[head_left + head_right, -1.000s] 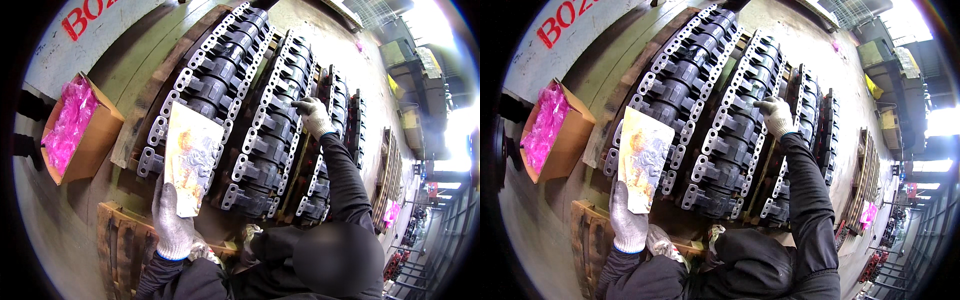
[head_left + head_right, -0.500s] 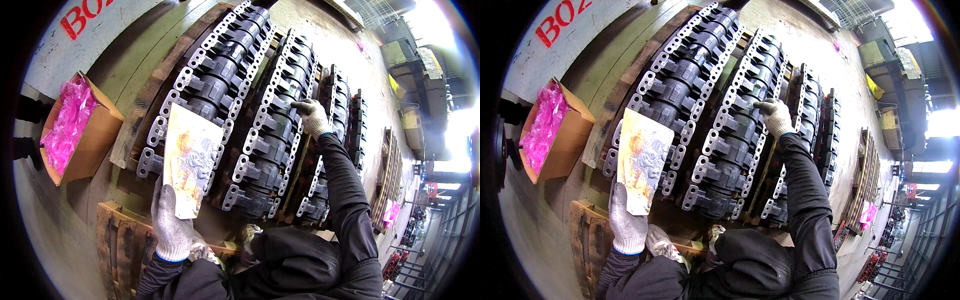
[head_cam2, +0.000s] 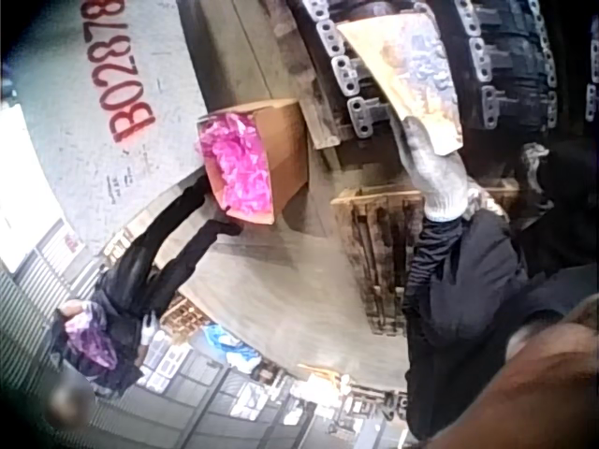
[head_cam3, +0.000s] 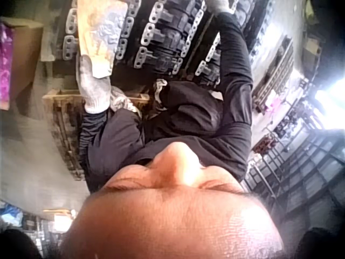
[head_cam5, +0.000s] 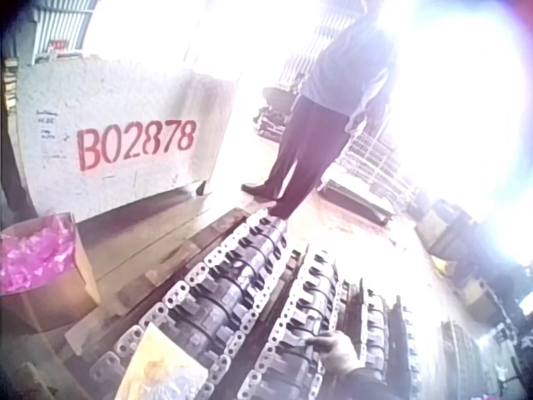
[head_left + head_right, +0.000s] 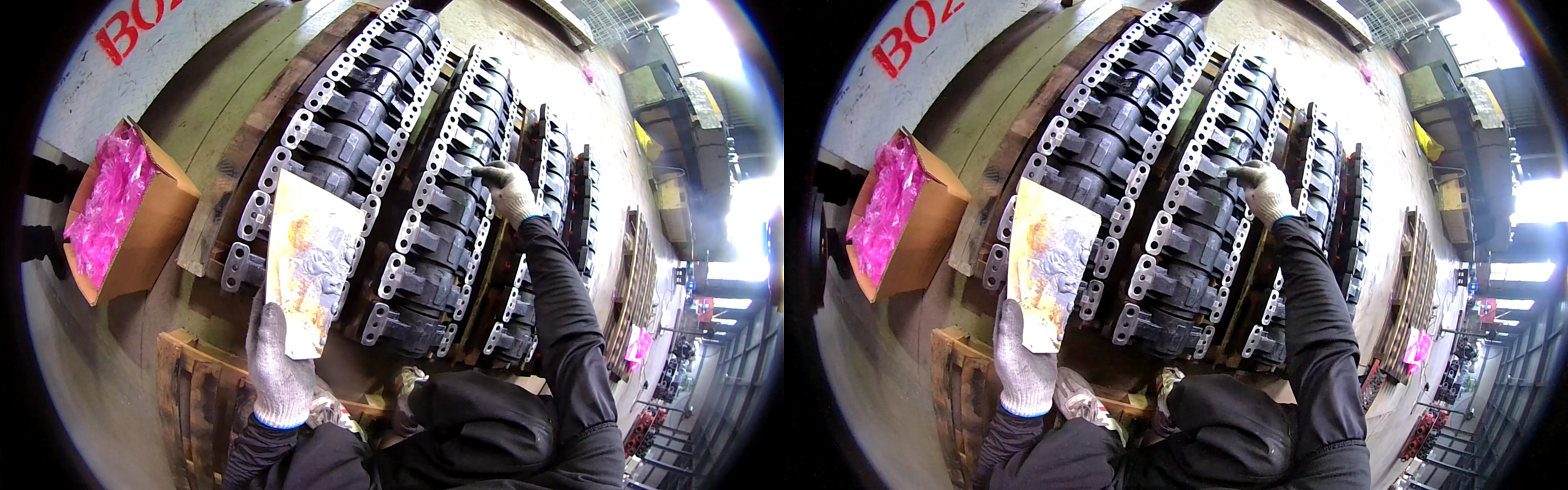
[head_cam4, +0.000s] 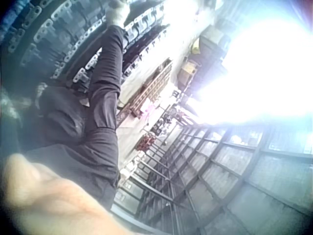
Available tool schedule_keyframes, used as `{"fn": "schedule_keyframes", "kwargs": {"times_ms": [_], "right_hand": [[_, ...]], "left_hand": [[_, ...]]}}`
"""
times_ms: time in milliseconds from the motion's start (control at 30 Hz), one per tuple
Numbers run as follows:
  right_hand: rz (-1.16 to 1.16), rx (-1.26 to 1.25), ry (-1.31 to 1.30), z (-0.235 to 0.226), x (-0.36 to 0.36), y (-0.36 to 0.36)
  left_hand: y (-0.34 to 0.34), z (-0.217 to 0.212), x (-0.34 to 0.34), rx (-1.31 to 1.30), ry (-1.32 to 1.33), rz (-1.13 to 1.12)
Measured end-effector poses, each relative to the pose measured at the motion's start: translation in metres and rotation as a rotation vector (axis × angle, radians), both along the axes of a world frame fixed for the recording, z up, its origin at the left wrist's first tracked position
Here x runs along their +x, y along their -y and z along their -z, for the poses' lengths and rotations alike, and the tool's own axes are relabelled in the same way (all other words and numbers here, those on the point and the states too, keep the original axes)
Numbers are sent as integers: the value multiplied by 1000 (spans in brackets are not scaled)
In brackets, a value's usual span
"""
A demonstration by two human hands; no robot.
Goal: The person uses a putty knife to scoop a grey substance from a board and applies it to the surface of stacked black mechanical parts. The person repeatedly scoops the substance and spreads it onto the parts, working methodically along the rows.
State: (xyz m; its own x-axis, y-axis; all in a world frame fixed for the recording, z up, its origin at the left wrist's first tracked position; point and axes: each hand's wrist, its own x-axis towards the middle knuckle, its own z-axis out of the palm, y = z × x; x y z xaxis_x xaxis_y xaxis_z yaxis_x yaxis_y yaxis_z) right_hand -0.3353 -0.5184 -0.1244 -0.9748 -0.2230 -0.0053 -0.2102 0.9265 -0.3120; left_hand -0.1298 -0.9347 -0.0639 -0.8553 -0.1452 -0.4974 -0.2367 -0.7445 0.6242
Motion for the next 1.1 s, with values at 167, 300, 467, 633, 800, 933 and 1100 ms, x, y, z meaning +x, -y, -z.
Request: {"fn": "schedule_keyframes", "kwargs": {"times_ms": [167, 300, 467, 633, 800, 933, 1100], "right_hand": [[-9, 39, -22, -10, 0, 7], [-22, 51, -37, -11, -5, 5], [-83, 103, -77, -8, -12, 4], [-62, 80, -47, -12, -10, 5], [-64, 74, -55, -8, -10, 6], [-13, 9, -28, -4, -2, 5], [-5, -107, -7, 7, 0, -12]], "left_hand": [[3, -4, 0, -7, 0, -6], [2, -5, -1, -7, -8, -6], [3, -3, -1, 8, -33, -2], [9, 3, 3, 39, -58, 37], [8, 3, 3, 36, -43, 19], [8, 5, 4, 40, -53, 25], [8, 2, 4, 43, -38, 15]]}}
